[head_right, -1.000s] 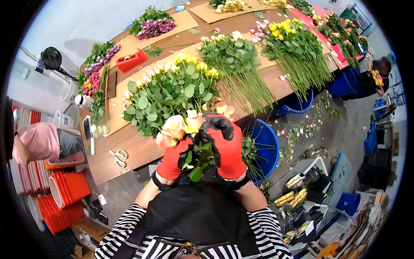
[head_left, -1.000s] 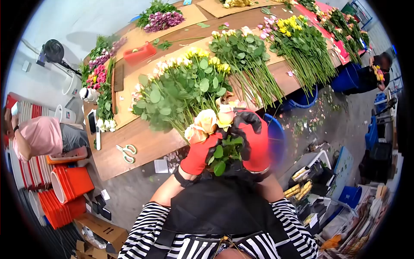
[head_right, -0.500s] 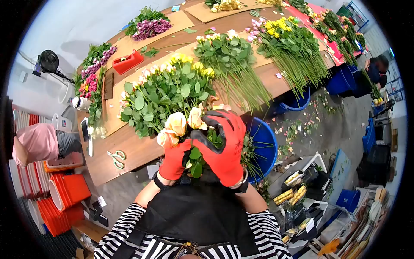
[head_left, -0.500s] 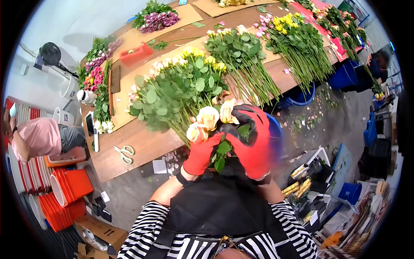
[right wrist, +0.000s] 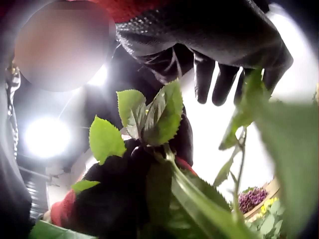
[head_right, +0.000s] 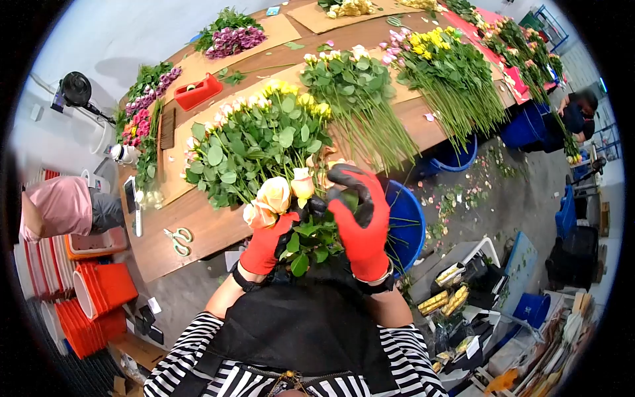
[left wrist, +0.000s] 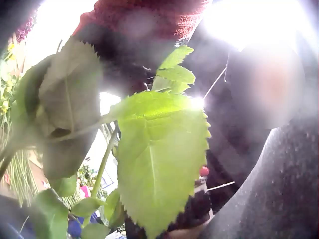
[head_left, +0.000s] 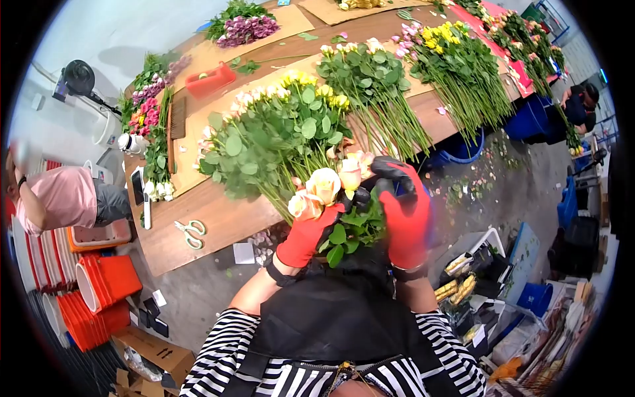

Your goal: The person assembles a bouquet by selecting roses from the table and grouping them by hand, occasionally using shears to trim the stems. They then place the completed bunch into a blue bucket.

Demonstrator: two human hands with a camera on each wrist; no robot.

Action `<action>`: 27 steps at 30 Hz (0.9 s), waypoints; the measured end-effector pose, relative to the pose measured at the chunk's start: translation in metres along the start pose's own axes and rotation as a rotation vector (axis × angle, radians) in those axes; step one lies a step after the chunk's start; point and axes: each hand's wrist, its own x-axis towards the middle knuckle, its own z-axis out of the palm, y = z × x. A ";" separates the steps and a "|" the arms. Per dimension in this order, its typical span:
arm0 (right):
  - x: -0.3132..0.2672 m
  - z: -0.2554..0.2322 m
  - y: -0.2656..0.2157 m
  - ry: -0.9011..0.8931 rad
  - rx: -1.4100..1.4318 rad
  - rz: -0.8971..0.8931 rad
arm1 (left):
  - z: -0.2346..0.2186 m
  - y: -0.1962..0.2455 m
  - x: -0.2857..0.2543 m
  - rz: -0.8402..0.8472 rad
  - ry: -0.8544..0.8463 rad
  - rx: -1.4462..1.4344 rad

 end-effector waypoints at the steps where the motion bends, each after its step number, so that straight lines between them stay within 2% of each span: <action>1: -0.001 0.004 -0.007 -0.002 -0.064 -0.017 | -0.008 -0.019 0.001 0.243 -0.050 0.350; 2: -0.002 0.010 -0.014 -0.005 -0.126 -0.035 | -0.023 -0.055 0.003 0.492 -0.100 0.698; 4: -0.004 0.014 -0.013 0.039 -0.155 -0.013 | -0.024 -0.060 0.005 0.761 -0.106 1.062; 5: -0.005 0.016 -0.012 0.057 -0.168 -0.002 | -0.022 -0.057 0.002 0.778 -0.062 1.080; 8: -0.009 0.020 0.003 0.061 0.366 0.270 | -0.021 -0.047 -0.003 0.658 -0.073 0.929; 12: -0.012 0.021 0.026 0.012 0.957 0.487 | -0.009 -0.017 -0.001 0.234 -0.082 0.238; 16: 0.003 -0.007 0.043 -0.018 0.517 0.336 | -0.028 0.000 -0.002 -0.120 0.079 -0.291; 18: 0.009 -0.023 0.070 -0.182 0.088 0.332 | -0.069 -0.001 0.002 -0.193 0.002 -0.368; 20: 0.002 -0.035 0.118 -0.195 -1.155 -0.309 | -0.096 -0.002 -0.004 -0.197 0.127 -0.582; 21: -0.001 -0.034 0.145 -0.159 -1.192 -0.372 | -0.087 0.017 0.000 -0.141 0.056 -0.618; 22: -0.001 -0.026 0.166 -0.212 -0.946 -0.217 | -0.078 0.036 0.005 -0.082 -0.018 -0.652; 24: 0.002 0.001 0.203 -0.302 -0.447 0.088 | -0.106 0.006 0.003 0.009 -0.038 -0.752; 25: 0.005 0.017 0.219 -0.301 -0.559 -0.007 | -0.098 0.021 0.007 -0.006 -0.175 -0.810; 27: 0.009 0.050 0.240 -0.277 -0.868 -0.156 | -0.086 0.032 0.010 -0.072 -0.143 -0.739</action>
